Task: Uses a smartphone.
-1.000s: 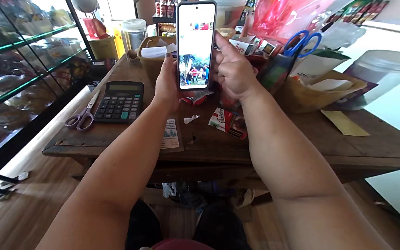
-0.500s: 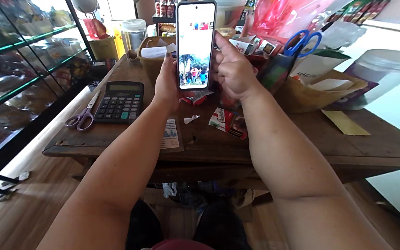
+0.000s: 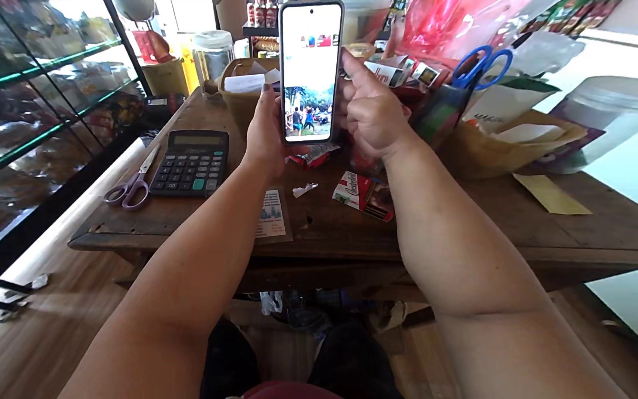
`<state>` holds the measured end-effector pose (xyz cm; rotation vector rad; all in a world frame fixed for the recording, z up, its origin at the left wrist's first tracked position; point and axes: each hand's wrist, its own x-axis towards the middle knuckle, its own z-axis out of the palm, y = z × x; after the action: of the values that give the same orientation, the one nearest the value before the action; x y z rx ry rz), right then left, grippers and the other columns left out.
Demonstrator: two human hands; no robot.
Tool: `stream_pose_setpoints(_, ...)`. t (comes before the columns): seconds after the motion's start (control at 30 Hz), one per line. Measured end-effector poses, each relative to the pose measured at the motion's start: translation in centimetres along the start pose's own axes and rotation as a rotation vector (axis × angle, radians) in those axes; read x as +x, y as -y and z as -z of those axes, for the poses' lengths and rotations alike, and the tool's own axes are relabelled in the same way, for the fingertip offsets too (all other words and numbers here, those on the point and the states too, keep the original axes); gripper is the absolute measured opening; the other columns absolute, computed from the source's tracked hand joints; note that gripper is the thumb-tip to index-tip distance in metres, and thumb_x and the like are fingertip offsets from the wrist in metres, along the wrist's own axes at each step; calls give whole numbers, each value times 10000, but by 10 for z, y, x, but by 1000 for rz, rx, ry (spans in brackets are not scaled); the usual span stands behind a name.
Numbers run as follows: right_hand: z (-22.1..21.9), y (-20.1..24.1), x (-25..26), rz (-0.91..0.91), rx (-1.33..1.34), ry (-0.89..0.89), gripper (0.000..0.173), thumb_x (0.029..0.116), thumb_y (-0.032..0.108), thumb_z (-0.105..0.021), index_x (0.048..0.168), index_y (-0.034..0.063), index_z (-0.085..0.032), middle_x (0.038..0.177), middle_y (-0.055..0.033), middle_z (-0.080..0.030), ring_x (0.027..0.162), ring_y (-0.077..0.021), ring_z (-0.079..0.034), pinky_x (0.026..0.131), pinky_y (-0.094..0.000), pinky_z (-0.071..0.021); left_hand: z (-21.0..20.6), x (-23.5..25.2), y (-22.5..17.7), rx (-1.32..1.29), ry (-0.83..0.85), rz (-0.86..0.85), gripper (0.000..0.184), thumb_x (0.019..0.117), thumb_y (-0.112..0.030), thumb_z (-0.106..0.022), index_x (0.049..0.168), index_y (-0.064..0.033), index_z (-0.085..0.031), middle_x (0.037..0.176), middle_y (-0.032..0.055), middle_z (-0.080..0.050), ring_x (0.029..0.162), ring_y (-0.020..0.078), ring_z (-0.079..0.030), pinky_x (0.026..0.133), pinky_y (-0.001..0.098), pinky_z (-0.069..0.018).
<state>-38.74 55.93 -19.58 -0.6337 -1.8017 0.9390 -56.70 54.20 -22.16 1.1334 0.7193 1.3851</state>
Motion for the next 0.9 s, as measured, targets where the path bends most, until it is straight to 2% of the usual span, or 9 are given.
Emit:
stream_pose_setpoints(0.33, 1, -1, 1, -4, 11, 10, 871, 831, -59, -380, 1645, 83, -104, 1490, -126, -540, 1272, -209, -614, 1019, -403, -555, 1, 1, 1, 4, 10, -12, 734, 1066, -554, 4, 1336, -152, -547, 1165, 84, -690, 949, 230, -704, 627, 383, -590)
stream_pose_setpoints(0.43, 0, -1, 1, -1, 17, 14, 870, 833, -63, -379, 1644, 75, -95, 1474, -130, -554, 1266, -206, -618, 1021, -396, -554, 1, 1, 1, 2, 15, -10, 744, 1063, -562, 9, 1344, -152, -545, 1178, 83, -683, 978, 232, -697, 661, 395, -593)
stream_pose_setpoints(0.9, 1, -2, 1, -4, 27, 20, 863, 844, -61, -372, 1646, 77, -85, 1479, -129, -551, 1261, -212, -622, 1017, -406, -558, 1, 2, 2, -5, 12, -12, 746, 1064, -566, 3, 1321, -151, -561, 1159, 81, -697, 945, 230, -710, 628, 382, -596)
